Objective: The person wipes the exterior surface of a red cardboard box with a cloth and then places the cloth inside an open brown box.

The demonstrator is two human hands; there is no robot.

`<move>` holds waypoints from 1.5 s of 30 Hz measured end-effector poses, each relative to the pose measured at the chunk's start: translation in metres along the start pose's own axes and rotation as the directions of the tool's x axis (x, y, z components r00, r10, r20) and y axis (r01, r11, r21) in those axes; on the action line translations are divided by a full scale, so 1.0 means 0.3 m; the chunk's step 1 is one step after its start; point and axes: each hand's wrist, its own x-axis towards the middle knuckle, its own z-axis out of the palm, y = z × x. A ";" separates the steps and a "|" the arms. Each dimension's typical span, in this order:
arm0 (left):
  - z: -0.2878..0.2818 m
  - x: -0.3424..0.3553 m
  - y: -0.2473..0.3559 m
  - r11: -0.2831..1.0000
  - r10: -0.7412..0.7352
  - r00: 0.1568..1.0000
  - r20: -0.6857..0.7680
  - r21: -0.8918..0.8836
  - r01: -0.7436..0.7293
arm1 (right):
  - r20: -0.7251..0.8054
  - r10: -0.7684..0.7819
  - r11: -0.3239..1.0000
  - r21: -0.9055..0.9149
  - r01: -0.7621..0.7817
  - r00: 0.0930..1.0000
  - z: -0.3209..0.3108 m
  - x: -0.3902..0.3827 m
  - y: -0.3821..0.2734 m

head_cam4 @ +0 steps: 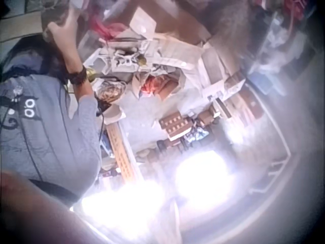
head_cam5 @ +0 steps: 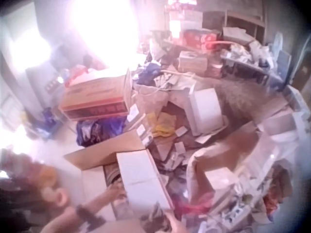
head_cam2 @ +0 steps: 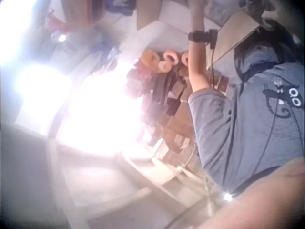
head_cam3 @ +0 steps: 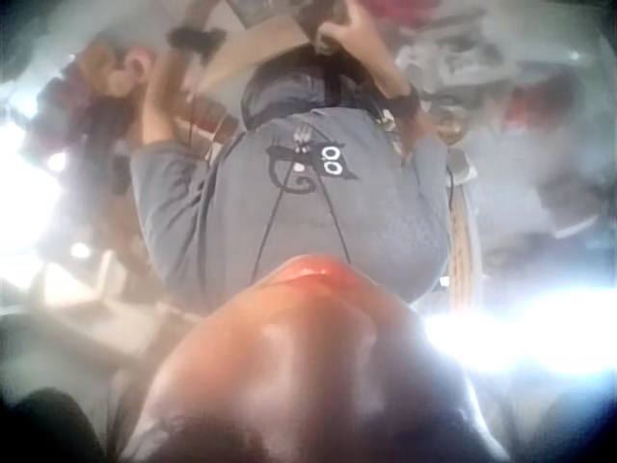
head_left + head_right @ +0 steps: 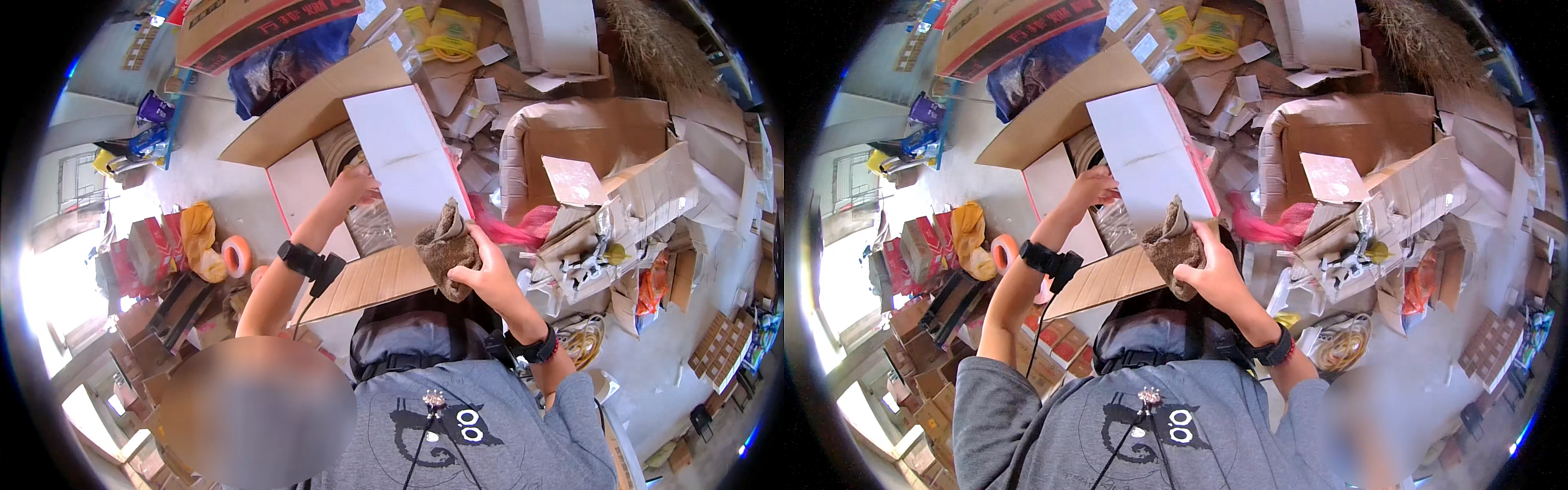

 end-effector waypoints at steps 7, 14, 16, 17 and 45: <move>0.113 -0.051 0.202 0.959 0.242 0.970 -0.018 0.158 -0.237 | 0.010 -0.042 0.999 0.014 0.042 0.999 0.005 -0.003 -0.040; 0.195 -0.032 0.255 0.929 0.338 0.936 -0.097 0.194 -0.315 | -0.010 -0.053 0.984 0.171 0.054 0.999 -0.055 -0.023 -0.055; 0.210 -0.030 0.258 0.927 0.352 0.929 -0.114 0.177 -0.330 | -0.042 -0.076 0.985 0.154 0.082 0.996 -0.079 -0.037 -0.073; 0.212 -0.028 0.251 0.925 0.356 0.926 -0.126 0.188 -0.330 | -0.051 -0.069 0.981 0.175 0.077 0.996 -0.098 -0.040 -0.074; 0.154 -0.017 0.231 0.920 0.230 0.966 -0.121 0.350 -0.176 | -0.096 -0.276 0.930 -0.277 0.241 0.956 -0.131 0.255 0.108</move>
